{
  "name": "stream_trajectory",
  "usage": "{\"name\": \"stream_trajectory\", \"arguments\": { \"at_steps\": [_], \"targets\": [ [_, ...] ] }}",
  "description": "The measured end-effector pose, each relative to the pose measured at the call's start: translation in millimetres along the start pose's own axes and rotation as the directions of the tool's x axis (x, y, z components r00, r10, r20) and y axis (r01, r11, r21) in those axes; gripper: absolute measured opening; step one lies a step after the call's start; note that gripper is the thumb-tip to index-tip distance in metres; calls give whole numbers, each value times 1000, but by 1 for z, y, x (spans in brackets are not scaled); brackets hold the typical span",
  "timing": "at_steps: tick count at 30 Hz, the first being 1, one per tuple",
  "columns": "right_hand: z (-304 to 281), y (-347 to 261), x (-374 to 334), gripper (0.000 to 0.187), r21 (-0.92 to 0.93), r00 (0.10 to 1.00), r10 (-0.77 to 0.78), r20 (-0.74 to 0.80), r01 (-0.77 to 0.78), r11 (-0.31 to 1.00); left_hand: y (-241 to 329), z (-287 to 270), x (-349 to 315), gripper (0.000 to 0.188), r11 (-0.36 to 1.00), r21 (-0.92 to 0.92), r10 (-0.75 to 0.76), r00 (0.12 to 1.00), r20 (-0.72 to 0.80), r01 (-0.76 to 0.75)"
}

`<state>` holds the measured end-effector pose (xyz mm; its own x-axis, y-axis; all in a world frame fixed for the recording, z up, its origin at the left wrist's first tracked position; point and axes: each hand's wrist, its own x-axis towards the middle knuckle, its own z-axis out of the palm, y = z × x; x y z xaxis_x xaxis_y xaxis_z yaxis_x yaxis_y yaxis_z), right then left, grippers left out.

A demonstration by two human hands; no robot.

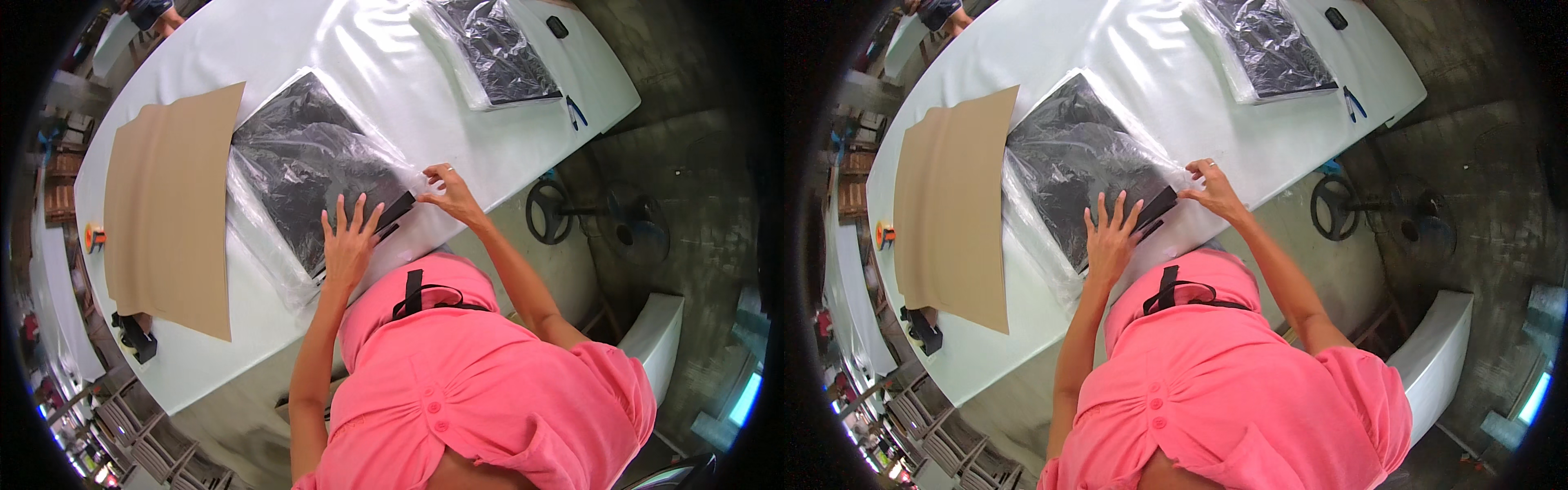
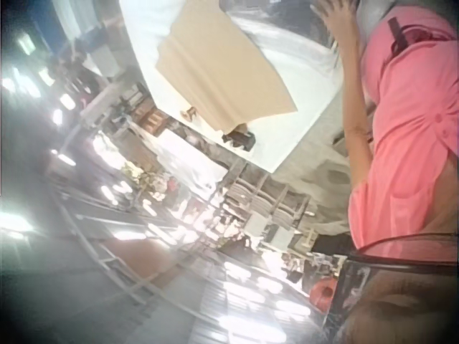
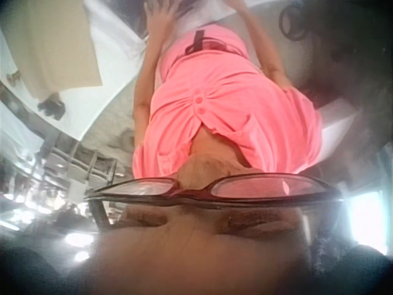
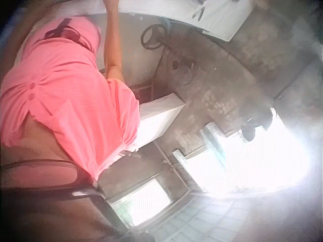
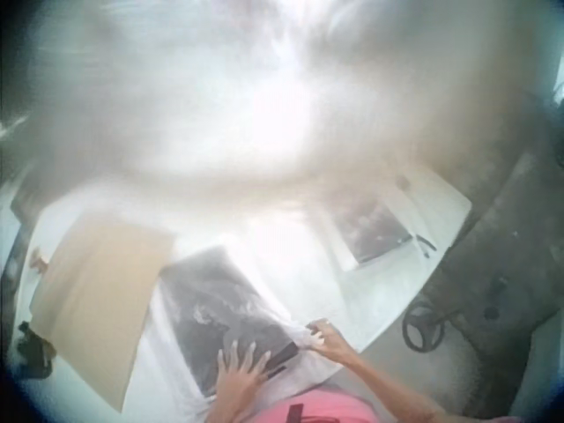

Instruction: The person places a large sheet of brown paper on a white table, then wraps a stack of plastic-wrapped dark rectangular items with the paper. They fold the paper over the stack and secure it with a roll of clear tape.

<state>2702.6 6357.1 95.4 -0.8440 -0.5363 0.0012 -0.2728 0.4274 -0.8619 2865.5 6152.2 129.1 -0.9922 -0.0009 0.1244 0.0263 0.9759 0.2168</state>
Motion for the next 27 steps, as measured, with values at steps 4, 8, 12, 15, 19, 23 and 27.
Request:
{"name": "stream_trajectory", "arguments": {
  "at_steps": [4,8,12,15,19,23,27],
  "targets": [
    [7,15,5,20,116,998,48,36,-52,992,-30,35,11,56,999,41,-29,999,-24,30],
    [-5,30,-5,15,19,993,116,14,-116,993,-33,41,9,54,987,144,-74,997,-20,77],
    [0,22,-4,14,127,990,115,-83,-104,986,-21,32,0,58,993,100,-69,995,75,61],
    [16,16,5,15,68,998,18,-57,-14,998,-20,37,-5,57,992,117,-48,998,50,42],
    [6,23,-5,18,-136,991,54,122,-38,990,-18,39,-8,53,996,69,-51,999,13,50],
    [-16,31,-14,24,-97,960,191,204,-174,980,-16,45,-9,48,999,28,-43,998,-39,44],
    [-7,-8,0,38,-17,998,-14,66,16,1000,-15,51,-14,43,999,-32,-24,996,-81,21]
  ]
}}
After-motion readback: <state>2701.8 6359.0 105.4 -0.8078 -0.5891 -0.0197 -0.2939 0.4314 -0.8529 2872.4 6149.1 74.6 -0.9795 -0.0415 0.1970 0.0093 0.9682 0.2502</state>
